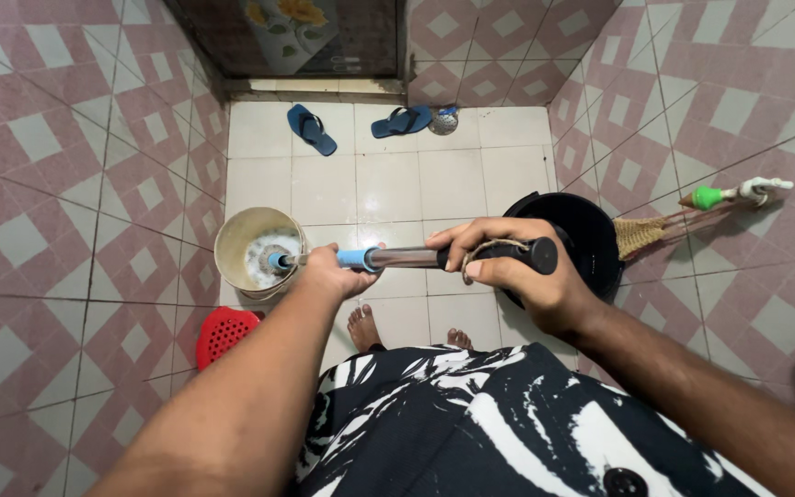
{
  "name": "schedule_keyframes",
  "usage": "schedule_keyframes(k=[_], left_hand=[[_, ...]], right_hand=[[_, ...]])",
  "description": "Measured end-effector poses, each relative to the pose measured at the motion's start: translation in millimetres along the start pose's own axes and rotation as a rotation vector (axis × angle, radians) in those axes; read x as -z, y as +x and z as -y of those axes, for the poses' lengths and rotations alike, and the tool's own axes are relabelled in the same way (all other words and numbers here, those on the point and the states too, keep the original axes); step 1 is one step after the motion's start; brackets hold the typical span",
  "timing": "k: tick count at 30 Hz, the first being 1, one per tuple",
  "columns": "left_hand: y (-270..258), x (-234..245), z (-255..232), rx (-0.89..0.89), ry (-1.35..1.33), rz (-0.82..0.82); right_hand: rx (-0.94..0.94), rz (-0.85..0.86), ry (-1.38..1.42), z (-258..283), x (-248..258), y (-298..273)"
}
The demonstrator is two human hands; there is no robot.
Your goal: The person mops a tiled bathroom floor using a spin mop. They repeatedly dip the mop into a bucket of soapy water, wring it out, and scrub the floor in a small area near the door.
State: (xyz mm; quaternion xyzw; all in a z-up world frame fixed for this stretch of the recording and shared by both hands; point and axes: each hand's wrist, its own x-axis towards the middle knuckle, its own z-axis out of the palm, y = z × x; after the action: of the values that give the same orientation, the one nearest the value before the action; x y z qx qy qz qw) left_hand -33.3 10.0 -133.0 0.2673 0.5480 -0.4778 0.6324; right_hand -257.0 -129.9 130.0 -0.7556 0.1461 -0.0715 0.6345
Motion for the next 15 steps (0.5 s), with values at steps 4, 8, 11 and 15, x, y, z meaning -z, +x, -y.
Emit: schedule_keyframes(k=[4, 8, 11, 15], left_hand=[[28.4, -1.6, -19.3, 0.037, -0.011, -0.07], [46.3, -2.3, -35.8, 0.059, -0.023, -0.124], [46.5, -6.1, -38.9, 0.087, 0.01, -0.092], [39.5, -14.9, -34.7, 0.08, 0.051, -0.062]], right_hand=[[-0.061, 0.081, 0.049, 10.4, -3.2, 6.6], [-0.091, 0.269, 0.037, 19.7, 9.3, 17.2], [-0.087, 0.347, 0.109, 25.5, 29.2, 21.4], [-0.21, 0.309, 0.121, 41.4, 51.8, 30.8]])
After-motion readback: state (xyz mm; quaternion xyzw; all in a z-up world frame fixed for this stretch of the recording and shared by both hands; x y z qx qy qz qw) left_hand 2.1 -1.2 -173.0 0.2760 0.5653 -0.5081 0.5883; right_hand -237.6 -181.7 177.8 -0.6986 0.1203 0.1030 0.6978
